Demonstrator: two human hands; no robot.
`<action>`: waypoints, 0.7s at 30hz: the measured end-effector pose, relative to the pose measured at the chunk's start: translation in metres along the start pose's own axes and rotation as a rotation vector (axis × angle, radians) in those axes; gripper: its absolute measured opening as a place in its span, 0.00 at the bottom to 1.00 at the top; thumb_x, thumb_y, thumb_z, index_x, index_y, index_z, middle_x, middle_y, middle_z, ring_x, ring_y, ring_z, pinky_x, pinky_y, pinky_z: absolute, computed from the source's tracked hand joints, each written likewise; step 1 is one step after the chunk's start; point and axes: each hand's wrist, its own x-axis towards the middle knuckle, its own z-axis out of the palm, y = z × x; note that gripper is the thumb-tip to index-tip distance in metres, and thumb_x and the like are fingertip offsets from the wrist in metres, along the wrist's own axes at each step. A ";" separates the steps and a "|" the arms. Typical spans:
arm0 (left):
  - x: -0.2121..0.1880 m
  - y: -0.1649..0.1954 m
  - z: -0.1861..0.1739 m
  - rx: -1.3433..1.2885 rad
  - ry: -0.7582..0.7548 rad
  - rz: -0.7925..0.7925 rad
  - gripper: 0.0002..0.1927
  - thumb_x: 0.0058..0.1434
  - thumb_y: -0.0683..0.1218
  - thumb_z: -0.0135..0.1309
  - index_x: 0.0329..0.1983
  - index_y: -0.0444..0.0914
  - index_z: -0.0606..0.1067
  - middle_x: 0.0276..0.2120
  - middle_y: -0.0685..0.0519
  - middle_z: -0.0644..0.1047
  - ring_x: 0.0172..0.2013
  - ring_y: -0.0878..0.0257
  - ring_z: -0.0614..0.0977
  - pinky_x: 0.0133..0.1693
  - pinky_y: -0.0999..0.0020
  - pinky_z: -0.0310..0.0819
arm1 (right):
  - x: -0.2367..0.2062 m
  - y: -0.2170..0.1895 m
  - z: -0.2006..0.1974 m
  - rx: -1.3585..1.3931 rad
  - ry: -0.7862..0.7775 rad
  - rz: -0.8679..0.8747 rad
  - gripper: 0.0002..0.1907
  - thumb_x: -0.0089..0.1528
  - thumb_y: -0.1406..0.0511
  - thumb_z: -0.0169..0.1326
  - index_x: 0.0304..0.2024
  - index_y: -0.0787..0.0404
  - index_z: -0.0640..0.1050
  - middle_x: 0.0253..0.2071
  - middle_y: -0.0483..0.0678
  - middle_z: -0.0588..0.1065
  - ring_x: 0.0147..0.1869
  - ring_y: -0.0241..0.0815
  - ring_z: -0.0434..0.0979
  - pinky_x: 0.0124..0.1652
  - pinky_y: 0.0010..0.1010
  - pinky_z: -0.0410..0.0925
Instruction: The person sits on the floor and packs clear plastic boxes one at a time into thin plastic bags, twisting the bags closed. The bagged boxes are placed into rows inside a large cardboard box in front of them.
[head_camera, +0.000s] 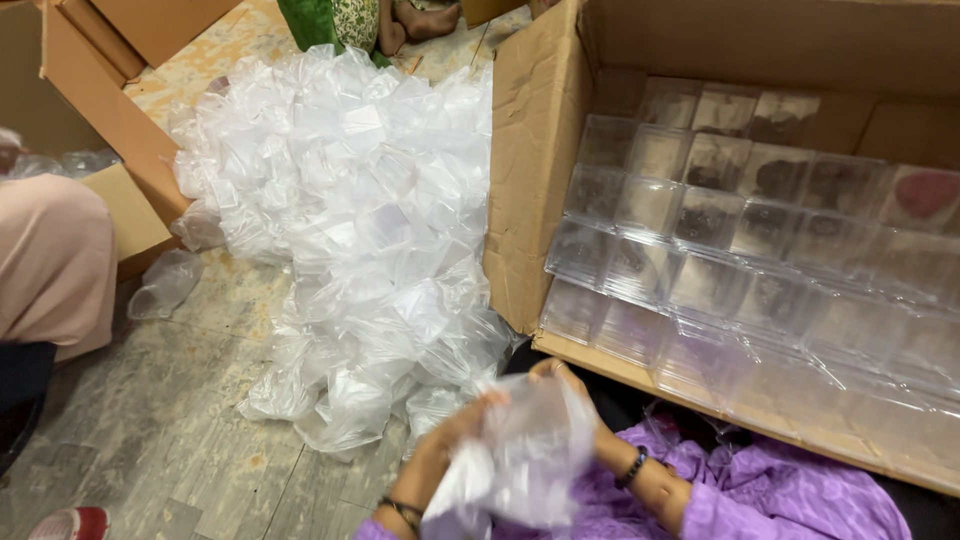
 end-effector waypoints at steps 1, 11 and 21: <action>0.004 0.023 -0.006 -0.074 0.052 0.107 0.33 0.63 0.61 0.56 0.68 0.42 0.69 0.54 0.51 0.75 0.45 0.59 0.76 0.45 0.65 0.74 | 0.005 0.004 0.002 -0.169 0.019 -0.017 0.15 0.72 0.61 0.47 0.52 0.67 0.71 0.38 0.47 0.76 0.38 0.35 0.76 0.39 0.28 0.72; 0.091 0.360 0.006 0.629 1.173 0.766 0.36 0.52 0.69 0.66 0.35 0.29 0.80 0.33 0.36 0.81 0.38 0.44 0.84 0.40 0.53 0.76 | -0.042 0.001 -0.048 -0.581 0.126 0.001 0.25 0.63 0.69 0.57 0.61 0.64 0.67 0.41 0.49 0.77 0.43 0.35 0.78 0.42 0.26 0.73; 0.077 0.342 0.020 0.750 1.232 1.045 0.26 0.57 0.54 0.62 0.54 0.34 0.78 0.37 0.37 0.82 0.37 0.43 0.83 0.41 0.54 0.77 | -0.039 0.008 -0.083 -0.768 0.193 0.085 0.25 0.59 0.66 0.62 0.59 0.61 0.73 0.31 0.45 0.79 0.31 0.32 0.78 0.34 0.24 0.71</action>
